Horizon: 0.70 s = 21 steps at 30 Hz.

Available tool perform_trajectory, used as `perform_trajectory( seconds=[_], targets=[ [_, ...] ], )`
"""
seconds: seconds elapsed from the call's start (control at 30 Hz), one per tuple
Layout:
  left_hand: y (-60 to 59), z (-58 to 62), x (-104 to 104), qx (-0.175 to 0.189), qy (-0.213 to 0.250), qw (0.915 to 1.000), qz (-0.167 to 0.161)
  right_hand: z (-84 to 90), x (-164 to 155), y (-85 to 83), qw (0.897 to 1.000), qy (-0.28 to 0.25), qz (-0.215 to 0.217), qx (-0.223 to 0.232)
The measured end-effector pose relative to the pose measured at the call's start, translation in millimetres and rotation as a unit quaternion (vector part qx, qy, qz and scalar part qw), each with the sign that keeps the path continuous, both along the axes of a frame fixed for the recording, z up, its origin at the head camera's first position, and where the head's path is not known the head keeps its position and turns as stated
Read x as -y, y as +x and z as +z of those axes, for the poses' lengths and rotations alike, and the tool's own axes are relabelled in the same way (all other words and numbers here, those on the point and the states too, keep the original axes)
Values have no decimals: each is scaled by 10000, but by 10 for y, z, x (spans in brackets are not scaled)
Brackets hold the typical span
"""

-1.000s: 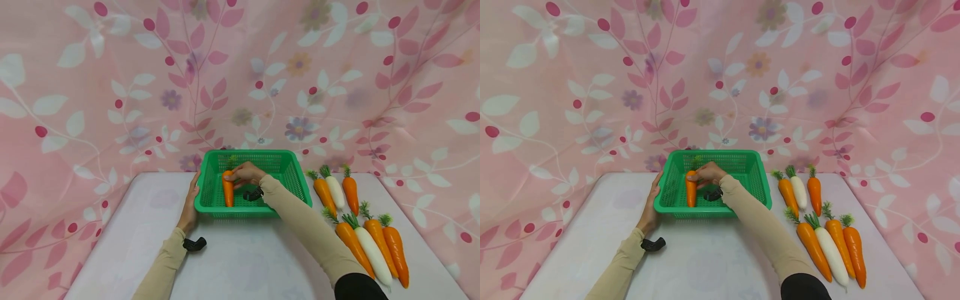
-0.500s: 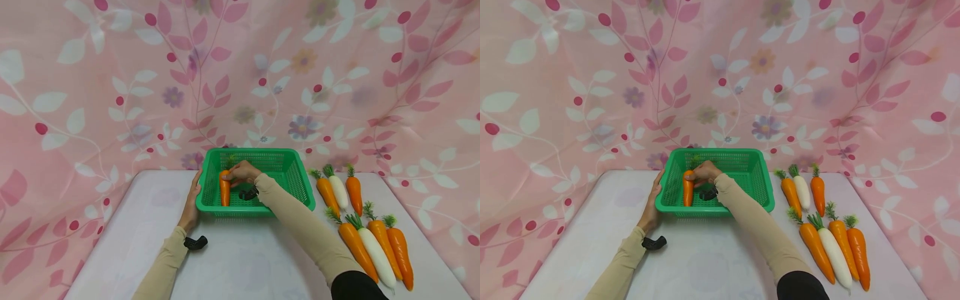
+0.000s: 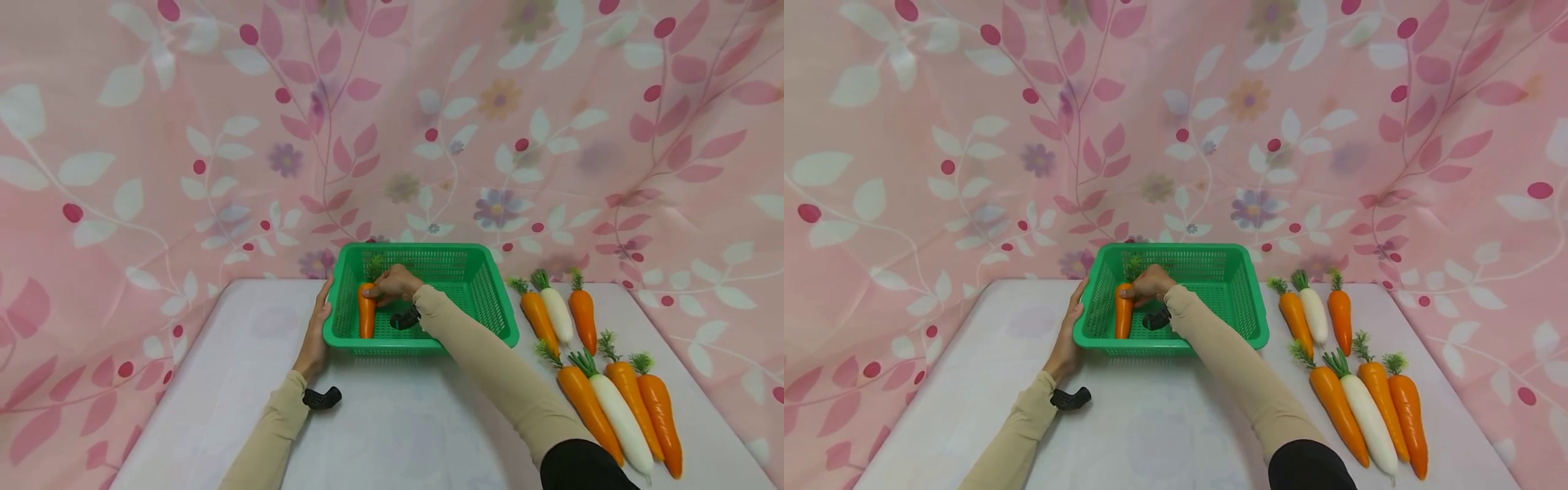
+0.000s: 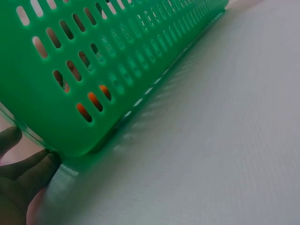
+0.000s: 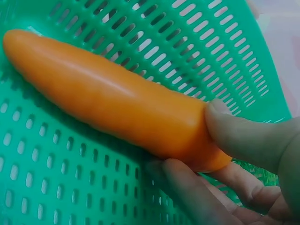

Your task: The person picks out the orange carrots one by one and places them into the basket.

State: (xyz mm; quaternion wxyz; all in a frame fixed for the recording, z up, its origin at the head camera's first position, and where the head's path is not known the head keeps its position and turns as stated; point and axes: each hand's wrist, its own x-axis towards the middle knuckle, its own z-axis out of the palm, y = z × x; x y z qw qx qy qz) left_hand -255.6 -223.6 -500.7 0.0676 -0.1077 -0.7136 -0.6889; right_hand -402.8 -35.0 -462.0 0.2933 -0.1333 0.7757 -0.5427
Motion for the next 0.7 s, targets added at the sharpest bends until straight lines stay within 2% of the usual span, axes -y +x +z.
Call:
perform_trajectory(
  seconds=[0.37, 0.7],
  targets=[
    [9, 11, -5, 91, 170, 9998, 14, 41, 28, 96, 9954, 518, -10, -802],
    [2, 25, -24, 9, 127, 9999, 29, 32, 12, 78, 9908, 851, 76, -1046]
  ],
)
